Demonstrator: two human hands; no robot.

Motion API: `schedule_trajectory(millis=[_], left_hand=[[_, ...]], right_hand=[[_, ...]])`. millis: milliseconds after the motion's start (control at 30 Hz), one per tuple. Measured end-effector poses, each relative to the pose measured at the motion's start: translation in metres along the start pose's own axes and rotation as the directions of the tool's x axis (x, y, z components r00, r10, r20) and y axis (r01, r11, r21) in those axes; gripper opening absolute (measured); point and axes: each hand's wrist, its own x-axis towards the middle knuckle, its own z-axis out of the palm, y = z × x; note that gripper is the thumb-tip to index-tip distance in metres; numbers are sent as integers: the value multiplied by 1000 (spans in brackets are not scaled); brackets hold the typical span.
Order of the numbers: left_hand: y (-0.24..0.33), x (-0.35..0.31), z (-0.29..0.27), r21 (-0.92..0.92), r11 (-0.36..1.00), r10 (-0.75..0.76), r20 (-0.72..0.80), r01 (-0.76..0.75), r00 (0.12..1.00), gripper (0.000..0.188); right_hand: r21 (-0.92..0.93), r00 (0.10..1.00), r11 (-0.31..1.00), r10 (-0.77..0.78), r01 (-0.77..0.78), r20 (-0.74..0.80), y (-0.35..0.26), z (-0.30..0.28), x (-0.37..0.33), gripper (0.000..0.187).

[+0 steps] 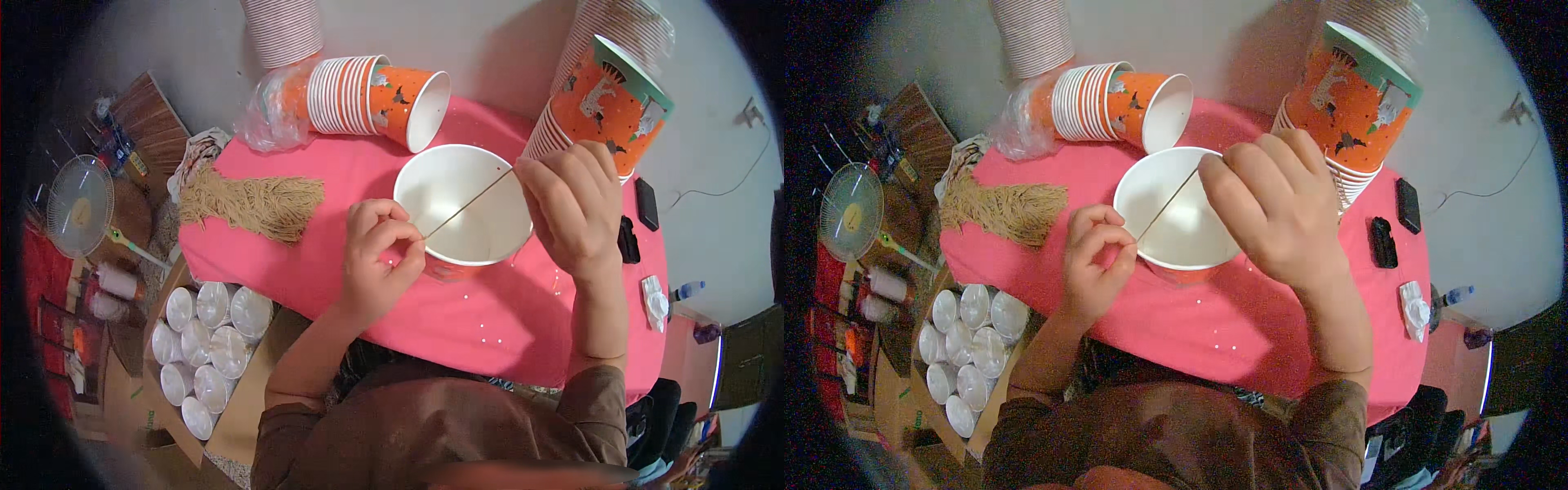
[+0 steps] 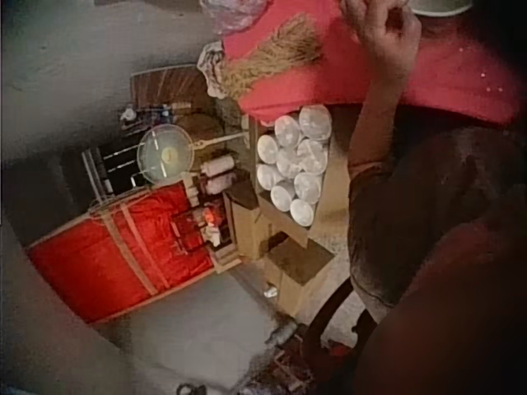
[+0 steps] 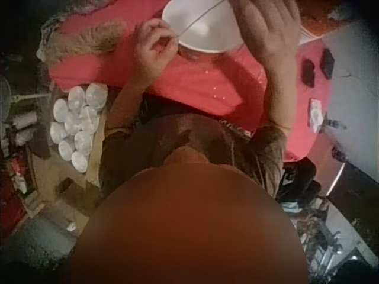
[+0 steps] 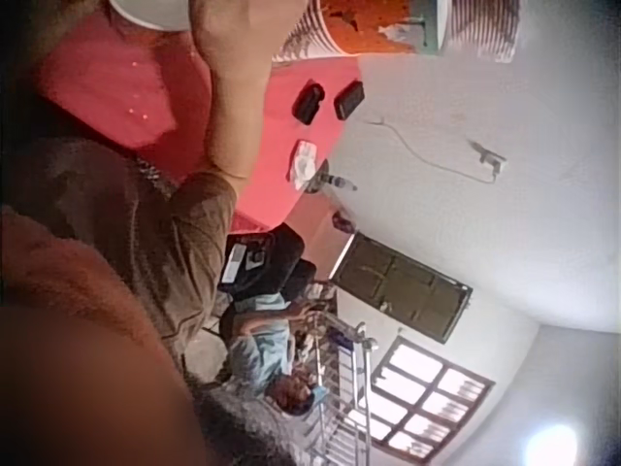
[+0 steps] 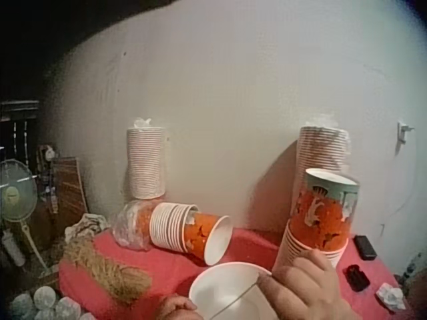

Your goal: The recorder is applying rubber bands to large paper buckets, likely for packaging or bundling purposes.

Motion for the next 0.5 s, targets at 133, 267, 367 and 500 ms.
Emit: schedule_trajectory(millis=[133,267,367,500], left_hand=[[-3,-1,-3,-37,999,-12,53,14,999,19],[7,-6,-11,123,992,37,-7,-36,999,24],[12,-23,-4,55,979,195,56,-198,979,30],[33,-18,3,-87,995,-16,332,47,943,32]], right_hand=[[44,997,997,72,-70,-32,-1,3,-6,25],[94,985,981,171,-170,1,-7,2,-8,25],[179,970,958,235,-222,-59,-10,9,-10,24],[455,874,759,476,-466,102,-25,2,-14,19]])
